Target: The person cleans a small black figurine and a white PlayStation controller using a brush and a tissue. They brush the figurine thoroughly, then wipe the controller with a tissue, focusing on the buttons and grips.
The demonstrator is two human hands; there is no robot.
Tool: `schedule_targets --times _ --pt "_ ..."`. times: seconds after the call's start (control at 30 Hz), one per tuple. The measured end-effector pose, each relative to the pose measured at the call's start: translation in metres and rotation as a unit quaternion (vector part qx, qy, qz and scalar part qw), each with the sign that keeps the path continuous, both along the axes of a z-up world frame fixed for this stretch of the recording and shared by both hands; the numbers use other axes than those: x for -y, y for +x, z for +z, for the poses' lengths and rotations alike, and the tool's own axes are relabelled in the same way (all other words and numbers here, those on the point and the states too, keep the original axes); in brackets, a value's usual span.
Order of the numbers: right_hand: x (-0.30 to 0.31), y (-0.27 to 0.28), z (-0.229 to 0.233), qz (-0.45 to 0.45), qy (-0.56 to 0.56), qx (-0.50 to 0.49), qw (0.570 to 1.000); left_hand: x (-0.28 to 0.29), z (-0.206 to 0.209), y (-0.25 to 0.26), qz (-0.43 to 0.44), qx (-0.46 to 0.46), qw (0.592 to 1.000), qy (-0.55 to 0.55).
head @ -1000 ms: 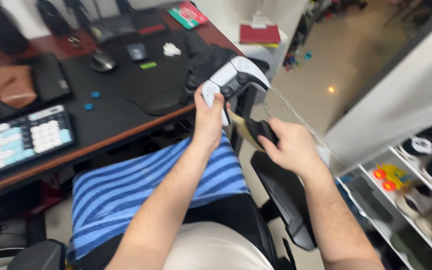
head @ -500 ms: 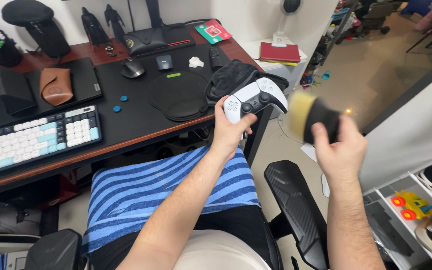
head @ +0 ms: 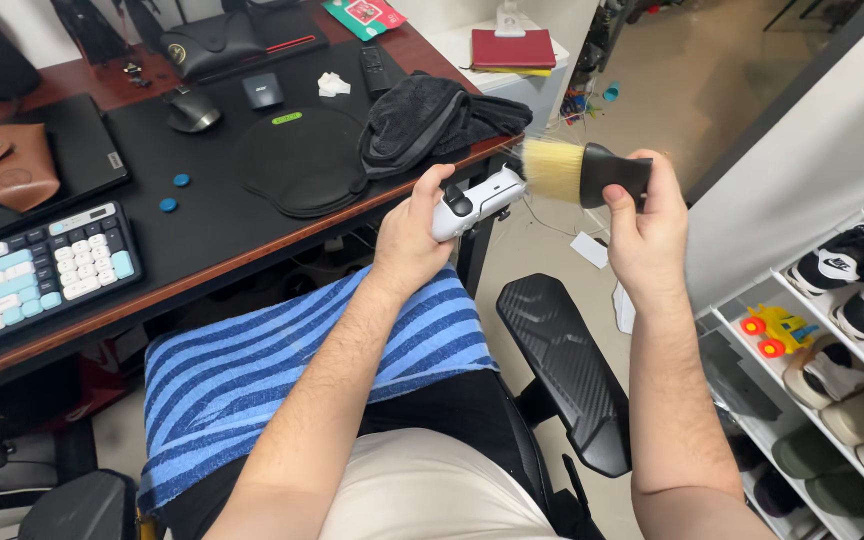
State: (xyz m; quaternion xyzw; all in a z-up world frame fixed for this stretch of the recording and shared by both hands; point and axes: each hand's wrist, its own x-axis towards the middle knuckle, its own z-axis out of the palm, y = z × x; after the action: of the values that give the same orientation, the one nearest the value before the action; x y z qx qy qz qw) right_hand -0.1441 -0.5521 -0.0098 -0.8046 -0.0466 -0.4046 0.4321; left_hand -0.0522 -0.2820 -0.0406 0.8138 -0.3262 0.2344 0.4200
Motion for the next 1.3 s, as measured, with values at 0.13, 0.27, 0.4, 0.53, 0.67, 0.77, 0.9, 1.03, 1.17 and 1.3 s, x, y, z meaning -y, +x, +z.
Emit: schedule_targets --times 0.13,0.27,0.4,0.53,0.67,0.77,0.9,1.03,1.17,1.3 --pt "0.002 0.002 0.004 -0.085 -0.183 -0.026 0.979 -0.004 0.003 -0.001 -0.010 0.005 1.000 -0.006" --pt "-0.004 -0.010 0.019 -0.163 -0.228 -0.010 0.960 -0.002 0.006 0.002 0.005 0.043 0.999 0.032" --pt "-0.025 -0.029 0.030 -0.090 -0.194 0.048 0.976 0.006 0.003 0.002 0.013 0.077 0.994 0.083" --pt "-0.044 -0.025 0.036 -0.027 -0.231 0.030 0.972 0.011 -0.002 0.002 0.012 0.094 0.988 0.122" --pt "-0.040 -0.019 0.041 -0.121 -0.280 0.016 0.952 0.008 -0.006 0.001 0.008 0.097 0.988 0.124" --pt "-0.037 -0.021 0.040 -0.103 -0.229 0.029 0.968 0.007 -0.007 0.001 -0.003 0.096 0.989 0.112" --pt "-0.037 -0.020 0.033 -0.011 -0.240 0.065 0.969 0.006 -0.008 0.001 -0.016 0.134 0.987 0.088" --pt "-0.030 -0.015 0.033 -0.144 -0.287 0.004 0.947 0.007 -0.009 -0.001 -0.013 0.136 0.987 0.084" --pt "-0.024 -0.014 0.032 -0.153 -0.225 0.035 0.962 0.007 -0.007 0.002 -0.011 0.133 0.988 0.080" --pt "-0.021 -0.008 0.015 -0.061 -0.211 0.035 0.975 0.006 -0.009 0.002 -0.015 0.098 0.992 0.074"
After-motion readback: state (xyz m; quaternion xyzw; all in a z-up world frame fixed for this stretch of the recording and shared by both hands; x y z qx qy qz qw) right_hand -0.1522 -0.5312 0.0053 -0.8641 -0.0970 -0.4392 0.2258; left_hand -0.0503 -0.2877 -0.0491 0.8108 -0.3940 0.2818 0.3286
